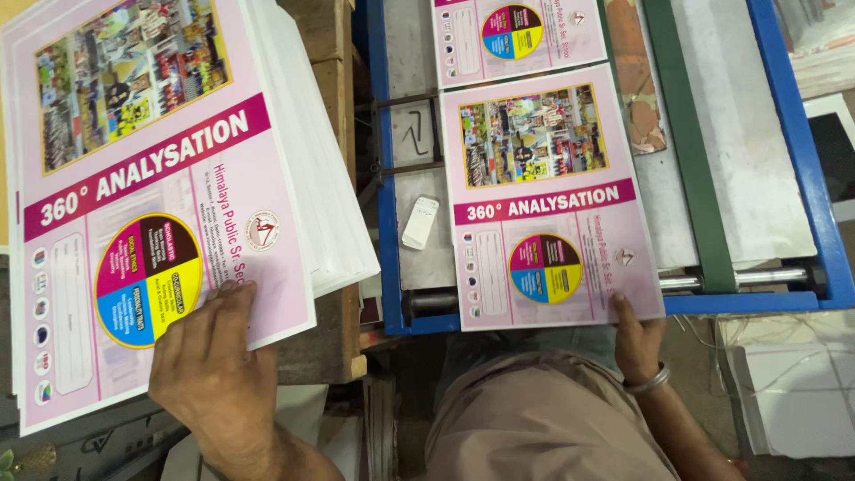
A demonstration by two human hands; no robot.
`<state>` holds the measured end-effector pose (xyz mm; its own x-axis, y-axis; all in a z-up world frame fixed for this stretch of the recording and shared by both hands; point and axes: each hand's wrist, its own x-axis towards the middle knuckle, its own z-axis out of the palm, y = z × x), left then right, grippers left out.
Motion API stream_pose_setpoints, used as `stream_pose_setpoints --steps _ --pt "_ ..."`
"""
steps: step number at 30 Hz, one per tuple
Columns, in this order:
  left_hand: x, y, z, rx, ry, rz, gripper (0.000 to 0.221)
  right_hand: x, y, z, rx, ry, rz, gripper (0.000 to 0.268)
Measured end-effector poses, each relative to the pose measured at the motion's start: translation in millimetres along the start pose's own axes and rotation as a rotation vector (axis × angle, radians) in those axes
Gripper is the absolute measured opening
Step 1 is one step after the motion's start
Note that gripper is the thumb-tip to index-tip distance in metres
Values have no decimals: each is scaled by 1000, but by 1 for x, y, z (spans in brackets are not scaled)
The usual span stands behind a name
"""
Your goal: The person is handling printed sheets titled '360° ANALYSATION'. They repeatedly pick up sheets from a stack on the left and place them onto a conveyor belt on the right. The person is wearing a light brown shirt and a silver bracelet on their right wrist.
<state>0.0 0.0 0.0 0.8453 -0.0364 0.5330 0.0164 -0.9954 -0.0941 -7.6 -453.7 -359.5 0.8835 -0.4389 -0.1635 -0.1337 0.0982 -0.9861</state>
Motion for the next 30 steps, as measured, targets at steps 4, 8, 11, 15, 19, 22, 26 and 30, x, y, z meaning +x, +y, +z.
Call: stream_pose_setpoints --steps 4,8,11,15,19,22,26,30 --pt "6 3 -11 -22 -15 10 49 26 0 18 79 7 -25 41" --pt "12 7 -16 -43 -29 13 51 50 -5 40 235 10 121 39" --pt "12 7 -19 -42 -79 8 56 55 -14 43 340 -101 296 36" --pt "11 -3 -23 -66 -126 61 58 55 -27 39 319 -192 447 35" --pt "19 -26 -35 -313 -113 43 54 39 -55 40 291 -310 450 38" --pt "21 -22 -39 -421 81 -29 47 25 -96 63 286 -440 425 43" --pt "12 34 -43 -317 133 80 45 -5 -172 105 385 -802 270 50" --pt "-10 115 -27 -100 -204 380 58 -61 -212 142 693 -1177 105 63"
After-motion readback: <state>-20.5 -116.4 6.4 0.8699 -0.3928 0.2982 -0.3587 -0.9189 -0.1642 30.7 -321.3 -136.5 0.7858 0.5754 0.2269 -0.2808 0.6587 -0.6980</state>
